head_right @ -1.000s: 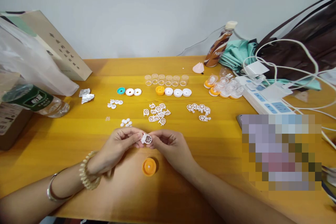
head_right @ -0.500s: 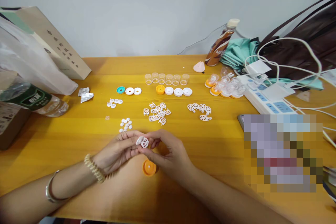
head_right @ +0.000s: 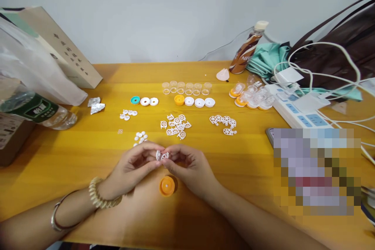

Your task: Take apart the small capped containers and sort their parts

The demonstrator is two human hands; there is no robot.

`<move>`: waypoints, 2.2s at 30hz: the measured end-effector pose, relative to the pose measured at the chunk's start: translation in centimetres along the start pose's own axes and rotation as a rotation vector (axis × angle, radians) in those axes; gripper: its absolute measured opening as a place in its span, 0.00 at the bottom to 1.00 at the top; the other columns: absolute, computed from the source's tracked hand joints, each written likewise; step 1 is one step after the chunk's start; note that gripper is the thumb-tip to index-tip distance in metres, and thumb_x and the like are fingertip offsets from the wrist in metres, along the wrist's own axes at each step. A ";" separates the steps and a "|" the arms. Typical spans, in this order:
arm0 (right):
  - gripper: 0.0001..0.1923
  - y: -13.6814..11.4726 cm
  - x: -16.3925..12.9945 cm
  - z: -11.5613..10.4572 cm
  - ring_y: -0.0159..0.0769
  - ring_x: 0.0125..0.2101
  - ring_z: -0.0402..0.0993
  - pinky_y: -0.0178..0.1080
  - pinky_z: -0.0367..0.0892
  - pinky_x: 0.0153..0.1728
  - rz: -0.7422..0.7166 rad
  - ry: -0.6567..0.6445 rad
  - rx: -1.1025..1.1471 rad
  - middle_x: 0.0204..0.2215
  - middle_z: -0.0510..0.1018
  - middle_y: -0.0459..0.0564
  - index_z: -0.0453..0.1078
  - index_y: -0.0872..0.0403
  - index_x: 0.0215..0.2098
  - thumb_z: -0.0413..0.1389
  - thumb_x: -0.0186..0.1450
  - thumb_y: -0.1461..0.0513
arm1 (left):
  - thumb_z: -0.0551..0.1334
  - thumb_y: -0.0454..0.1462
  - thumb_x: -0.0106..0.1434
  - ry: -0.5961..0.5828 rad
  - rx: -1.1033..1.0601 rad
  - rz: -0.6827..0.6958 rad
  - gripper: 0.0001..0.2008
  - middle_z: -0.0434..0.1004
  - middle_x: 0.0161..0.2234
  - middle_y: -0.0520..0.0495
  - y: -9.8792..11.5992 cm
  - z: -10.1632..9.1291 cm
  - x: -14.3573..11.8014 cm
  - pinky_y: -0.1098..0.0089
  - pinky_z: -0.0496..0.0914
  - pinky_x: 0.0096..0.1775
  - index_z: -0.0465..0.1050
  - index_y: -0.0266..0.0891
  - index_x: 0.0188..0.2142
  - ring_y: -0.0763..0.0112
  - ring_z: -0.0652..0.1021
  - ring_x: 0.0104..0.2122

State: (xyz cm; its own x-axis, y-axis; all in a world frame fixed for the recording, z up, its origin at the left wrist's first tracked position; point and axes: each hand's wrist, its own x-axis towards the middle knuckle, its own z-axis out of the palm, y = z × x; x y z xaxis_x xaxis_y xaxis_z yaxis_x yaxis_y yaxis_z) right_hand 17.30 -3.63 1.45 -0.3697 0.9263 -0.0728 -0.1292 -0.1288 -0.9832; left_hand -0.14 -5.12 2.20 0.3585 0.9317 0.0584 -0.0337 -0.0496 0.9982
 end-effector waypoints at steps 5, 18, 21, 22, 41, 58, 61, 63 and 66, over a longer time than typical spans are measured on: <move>0.07 -0.2 0.2 -0.2 0.27 0.25 0.71 0.32 0.68 0.30 0.071 -0.031 0.055 0.24 0.76 0.44 0.73 0.52 0.31 0.62 0.55 0.59 | 0.61 0.32 0.60 0.059 0.170 0.081 0.10 0.74 0.39 0.45 -0.1 0.0 -0.1 0.73 0.72 0.44 0.70 0.38 0.43 0.73 0.76 0.38; 0.09 -0.5 0.5 -0.3 0.25 0.24 0.69 0.31 0.66 0.29 0.191 -0.046 0.130 0.25 0.76 0.44 0.72 0.54 0.29 0.63 0.53 0.59 | 0.61 0.32 0.60 0.125 0.195 0.096 0.10 0.75 0.39 0.44 0.0 0.6 -0.3 0.74 0.74 0.41 0.72 0.36 0.42 0.73 0.77 0.37; 0.09 -0.7 0.4 -0.2 0.25 0.23 0.67 0.31 0.65 0.28 0.202 -0.025 0.148 0.24 0.75 0.43 0.70 0.54 0.26 0.64 0.52 0.59 | 0.61 0.33 0.60 0.159 0.144 0.077 0.09 0.75 0.38 0.44 -0.1 0.9 -0.5 0.75 0.75 0.39 0.72 0.35 0.42 0.73 0.78 0.35; 0.10 -0.8 0.3 -0.3 0.24 0.23 0.66 0.30 0.64 0.27 0.223 -0.020 0.168 0.23 0.74 0.43 0.69 0.54 0.26 0.64 0.52 0.60 | 0.61 0.33 0.60 0.164 0.135 0.073 0.09 0.75 0.38 0.44 -0.1 1.0 -0.6 0.75 0.75 0.39 0.71 0.35 0.42 0.73 0.78 0.35; 0.16 -1.3 0.0 -0.7 0.25 0.18 0.55 0.30 0.52 0.19 0.178 -0.257 -0.304 0.17 0.62 0.40 0.63 0.55 0.24 0.50 0.64 0.53 | 0.61 0.28 0.60 0.058 0.434 0.320 0.17 0.75 0.40 0.45 0.1 0.4 -1.0 0.72 0.72 0.42 0.69 0.39 0.48 0.72 0.75 0.40; 0.16 -0.3 4.2 -6.6 0.35 0.26 0.72 0.38 0.67 0.28 -0.070 0.293 -0.680 0.26 0.76 0.50 0.69 0.55 0.31 0.59 0.55 0.50 | 0.59 0.28 0.61 -0.061 0.642 0.481 0.23 0.74 0.41 0.42 -0.2 -0.5 -1.3 0.70 0.72 0.44 0.60 0.34 0.56 0.72 0.74 0.40; 0.18 -0.2 4.2 -6.6 0.34 0.25 0.71 0.37 0.67 0.27 -0.063 0.298 -0.635 0.25 0.75 0.49 0.67 0.55 0.33 0.59 0.55 0.49 | 0.60 0.32 0.61 -0.004 0.567 0.403 0.22 0.75 0.40 0.43 -0.5 -0.5 -1.2 0.69 0.73 0.43 0.61 0.37 0.55 0.72 0.75 0.39; 0.17 -0.4 4.0 -6.4 0.33 0.24 0.70 0.36 0.66 0.27 -0.090 0.315 -0.608 0.24 0.74 0.48 0.67 0.55 0.33 0.58 0.57 0.50 | 0.60 0.33 0.61 0.035 0.500 0.351 0.21 0.76 0.41 0.43 -0.6 -0.4 -1.1 0.68 0.73 0.43 0.62 0.38 0.54 0.71 0.76 0.39; 0.13 -1.0 3.1 -5.2 0.33 0.26 0.69 0.37 0.66 0.29 -0.191 0.277 -0.619 0.26 0.73 0.48 0.67 0.54 0.34 0.56 0.60 0.53 | 0.60 0.33 0.61 0.058 0.349 0.218 0.20 0.76 0.41 0.43 -0.6 0.0 -1.0 0.67 0.74 0.44 0.63 0.37 0.53 0.71 0.77 0.39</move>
State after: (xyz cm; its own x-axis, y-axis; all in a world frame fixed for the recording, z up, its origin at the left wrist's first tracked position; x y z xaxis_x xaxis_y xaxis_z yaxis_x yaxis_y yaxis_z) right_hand 21.07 1.20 1.30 -0.1338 0.9794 0.1512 0.4092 0.1935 -0.8917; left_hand -0.52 -6.03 1.56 0.3244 0.9041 0.2782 0.2185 -0.3578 0.9079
